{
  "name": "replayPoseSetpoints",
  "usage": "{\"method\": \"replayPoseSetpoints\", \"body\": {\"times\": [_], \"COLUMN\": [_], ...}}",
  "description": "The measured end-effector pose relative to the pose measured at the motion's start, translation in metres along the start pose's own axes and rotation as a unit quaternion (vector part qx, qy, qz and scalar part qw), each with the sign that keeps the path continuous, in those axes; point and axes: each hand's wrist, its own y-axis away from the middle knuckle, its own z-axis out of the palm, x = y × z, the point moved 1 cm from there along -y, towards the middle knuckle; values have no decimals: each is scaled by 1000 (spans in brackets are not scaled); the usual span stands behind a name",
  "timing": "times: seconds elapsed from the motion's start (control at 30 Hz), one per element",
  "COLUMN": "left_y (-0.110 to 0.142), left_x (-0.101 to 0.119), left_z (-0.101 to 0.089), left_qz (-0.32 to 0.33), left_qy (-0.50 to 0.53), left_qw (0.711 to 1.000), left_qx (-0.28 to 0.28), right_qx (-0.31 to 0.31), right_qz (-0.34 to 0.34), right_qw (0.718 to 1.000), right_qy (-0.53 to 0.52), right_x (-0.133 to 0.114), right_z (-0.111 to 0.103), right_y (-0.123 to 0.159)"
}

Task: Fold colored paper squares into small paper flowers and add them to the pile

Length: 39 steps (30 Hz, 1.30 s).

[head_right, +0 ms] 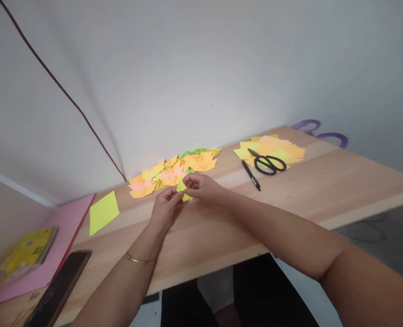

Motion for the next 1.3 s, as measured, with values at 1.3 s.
{"method": "replayPoseSetpoints", "body": {"times": [1.3], "left_y": [4], "left_x": [7], "left_z": [0], "left_qz": [21], "left_qy": [-39], "left_qw": [999], "left_qx": [13], "right_qx": [-2], "right_qz": [-1], "right_qw": [991], "right_qy": [130], "right_x": [-13], "right_z": [-5], "right_y": [4]}}
